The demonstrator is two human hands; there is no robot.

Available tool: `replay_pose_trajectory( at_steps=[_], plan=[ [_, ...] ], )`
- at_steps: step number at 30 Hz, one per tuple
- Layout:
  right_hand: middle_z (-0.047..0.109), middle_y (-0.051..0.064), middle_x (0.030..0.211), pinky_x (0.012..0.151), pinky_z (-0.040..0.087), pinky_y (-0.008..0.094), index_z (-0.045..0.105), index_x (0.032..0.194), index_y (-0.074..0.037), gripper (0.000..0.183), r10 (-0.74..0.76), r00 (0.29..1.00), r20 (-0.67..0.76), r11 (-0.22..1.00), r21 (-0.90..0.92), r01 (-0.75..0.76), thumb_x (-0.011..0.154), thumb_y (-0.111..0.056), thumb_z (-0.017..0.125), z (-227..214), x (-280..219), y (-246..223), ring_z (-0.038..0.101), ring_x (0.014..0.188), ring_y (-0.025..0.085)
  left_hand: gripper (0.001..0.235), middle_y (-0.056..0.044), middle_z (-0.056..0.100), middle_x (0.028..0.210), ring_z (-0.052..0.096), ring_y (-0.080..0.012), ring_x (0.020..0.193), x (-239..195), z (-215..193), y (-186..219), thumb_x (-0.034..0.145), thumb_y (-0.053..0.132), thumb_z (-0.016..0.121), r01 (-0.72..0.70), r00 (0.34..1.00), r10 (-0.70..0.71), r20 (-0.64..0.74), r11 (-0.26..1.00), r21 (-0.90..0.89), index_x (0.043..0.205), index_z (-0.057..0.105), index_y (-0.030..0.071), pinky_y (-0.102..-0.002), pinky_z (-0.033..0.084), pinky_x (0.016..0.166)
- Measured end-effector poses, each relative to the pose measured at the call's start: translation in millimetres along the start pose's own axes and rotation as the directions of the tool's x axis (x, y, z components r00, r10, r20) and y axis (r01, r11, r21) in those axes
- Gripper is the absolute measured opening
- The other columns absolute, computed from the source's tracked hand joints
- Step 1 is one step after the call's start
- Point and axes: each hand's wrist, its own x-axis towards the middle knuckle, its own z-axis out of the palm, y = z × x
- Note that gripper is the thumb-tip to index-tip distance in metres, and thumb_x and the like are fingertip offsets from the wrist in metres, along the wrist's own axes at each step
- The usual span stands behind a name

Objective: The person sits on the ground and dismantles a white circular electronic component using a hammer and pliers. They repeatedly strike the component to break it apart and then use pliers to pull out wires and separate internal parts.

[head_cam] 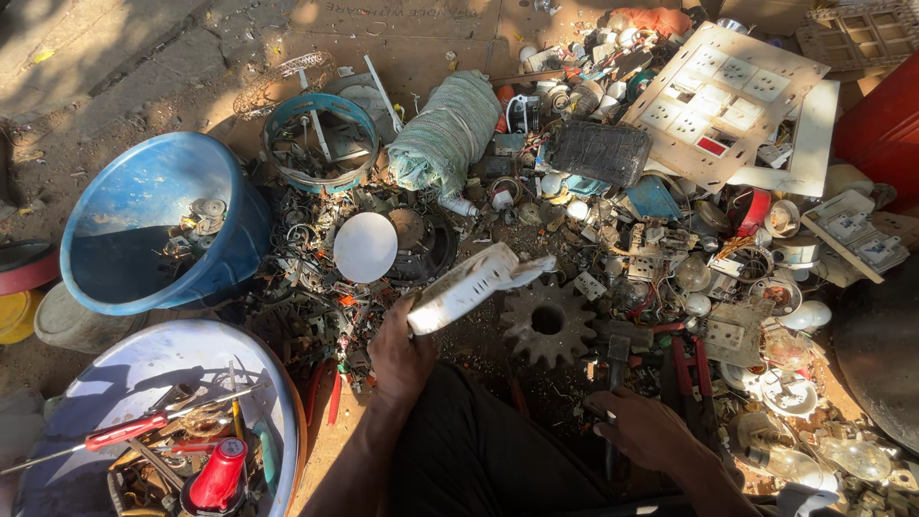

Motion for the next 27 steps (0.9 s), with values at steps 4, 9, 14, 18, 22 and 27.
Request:
replay_pose_trajectory(
  at_steps=[4, 9, 14, 18, 22, 27],
  plan=[
    [0.062, 0.004, 0.127, 0.094, 0.057, 0.044, 0.05, 0.142, -0.028, 0.049, 0.019, 0.999, 0.032, 1.0, -0.012, -0.019, 0.097, -0.032, 0.068, -1, 2, 2, 0.073, 0.104, 0.027, 0.029, -0.028, 0.068, 0.128, 0.069, -0.0408, 0.123, 12, -16, -6, 0.093, 0.001, 0.07, -0.267, 0.963, 0.267, -0.031, 0.964, 0.021, 0.12, 0.061, -0.006, -0.047, 0.061, 0.101],
    [0.062, 0.004, 0.127, 0.094, 0.056, 0.045, 0.051, 0.142, -0.027, 0.047, 0.008, 1.0, 0.024, 0.999, -0.041, -0.007, 0.098, -0.032, 0.067, 1, 2, 1, 0.072, 0.104, 0.027, 0.027, -0.032, 0.066, 0.131, 0.067, -0.0429, 0.124, 16, -24, 1, 0.089, -0.001, 0.072, -0.327, 0.945, 0.326, 0.02, 0.944, 0.045, 0.114, 0.062, -0.007, -0.046, 0.06, 0.101],
    [0.061, 0.003, 0.128, 0.096, 0.057, 0.043, 0.051, 0.142, -0.027, 0.048, 0.029, 0.999, 0.031, 0.999, -0.027, -0.028, 0.098, -0.034, 0.067, -1, 0, -1, 0.074, 0.103, 0.023, 0.029, -0.033, 0.065, 0.129, 0.067, -0.0437, 0.123, 18, -23, 11, 0.085, -0.001, 0.075, -0.342, 0.939, 0.342, 0.026, 0.94, 0.013, 0.111, 0.063, -0.008, -0.046, 0.061, 0.098],
    [0.06, 0.003, 0.129, 0.095, 0.058, 0.043, 0.052, 0.142, -0.025, 0.048, 0.032, 0.999, 0.023, 0.999, -0.016, -0.032, 0.097, -0.035, 0.068, -2, -1, -3, 0.074, 0.102, 0.023, 0.029, -0.032, 0.066, 0.132, 0.067, -0.044, 0.125, 17, -22, 13, 0.083, -0.011, 0.069, -0.352, 0.934, 0.351, 0.065, 0.936, 0.015, 0.111, 0.066, -0.007, -0.044, 0.062, 0.092],
    [0.062, 0.004, 0.127, 0.096, 0.056, 0.043, 0.053, 0.142, -0.025, 0.048, 0.036, 0.999, 0.016, 0.999, -0.033, -0.035, 0.097, -0.036, 0.067, -4, -3, -4, 0.073, 0.103, 0.024, 0.029, -0.03, 0.065, 0.132, 0.067, -0.0434, 0.126, 14, -19, 13, 0.084, -0.01, 0.069, -0.363, 0.93, 0.363, 0.054, 0.932, -0.007, 0.113, 0.065, -0.006, -0.045, 0.063, 0.093],
    [0.063, 0.007, 0.129, 0.098, 0.057, 0.044, 0.048, 0.147, -0.024, 0.055, 0.017, 0.997, -0.074, 0.999, -0.03, -0.019, 0.098, -0.038, 0.066, -8, -8, -11, 0.071, 0.112, 0.027, 0.031, -0.031, 0.065, 0.134, 0.068, -0.0433, 0.125, 14, -18, 17, 0.084, -0.009, 0.068, -0.381, 0.923, 0.381, 0.047, 0.924, -0.006, 0.115, 0.064, -0.006, -0.045, 0.063, 0.093]
  ],
)
